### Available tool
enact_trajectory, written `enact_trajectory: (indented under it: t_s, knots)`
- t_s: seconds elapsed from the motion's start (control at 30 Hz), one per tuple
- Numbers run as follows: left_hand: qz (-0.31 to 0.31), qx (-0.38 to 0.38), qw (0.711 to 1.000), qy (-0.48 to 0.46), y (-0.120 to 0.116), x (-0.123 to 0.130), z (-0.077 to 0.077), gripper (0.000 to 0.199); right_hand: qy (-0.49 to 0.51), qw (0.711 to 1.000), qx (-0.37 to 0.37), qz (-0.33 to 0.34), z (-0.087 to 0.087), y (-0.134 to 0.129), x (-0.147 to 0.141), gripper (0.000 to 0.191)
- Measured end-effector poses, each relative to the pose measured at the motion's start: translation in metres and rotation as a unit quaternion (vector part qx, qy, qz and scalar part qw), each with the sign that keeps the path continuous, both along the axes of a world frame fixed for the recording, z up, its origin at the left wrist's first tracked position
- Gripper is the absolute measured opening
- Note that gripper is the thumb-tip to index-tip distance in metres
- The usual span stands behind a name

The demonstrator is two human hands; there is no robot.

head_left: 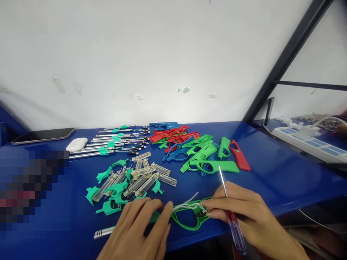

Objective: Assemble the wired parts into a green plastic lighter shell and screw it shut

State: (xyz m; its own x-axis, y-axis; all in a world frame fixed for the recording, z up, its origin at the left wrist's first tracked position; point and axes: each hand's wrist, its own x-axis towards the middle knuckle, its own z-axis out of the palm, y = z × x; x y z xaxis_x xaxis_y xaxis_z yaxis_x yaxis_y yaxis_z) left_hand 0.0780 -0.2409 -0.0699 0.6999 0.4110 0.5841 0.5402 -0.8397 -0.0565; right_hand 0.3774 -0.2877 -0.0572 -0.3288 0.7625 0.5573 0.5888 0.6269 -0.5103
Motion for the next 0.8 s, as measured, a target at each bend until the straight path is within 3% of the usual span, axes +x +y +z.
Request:
enact_trajectory:
  t_s: [0.33, 0.57, 0.8]
  knots:
    - [-0.016, -0.154, 0.988, -0.010, 0.011, 0.040, 0.018, 0.027, 0.018, 0.998, 0.050, 0.015, -0.006, 0.001, 0.002, 0.021]
    - [-0.039, -0.143, 0.989, 0.010, 0.011, 0.041, 0.017, 0.024, 0.004, 0.997, 0.074, 0.009, -0.006, 0.001, 0.000, 0.019]
    - [-0.023, -0.153, 0.988, 0.006, 0.009, 0.041, 0.012, 0.022, 0.003, 0.997, 0.075, 0.008, -0.004, 0.000, -0.001, 0.018]
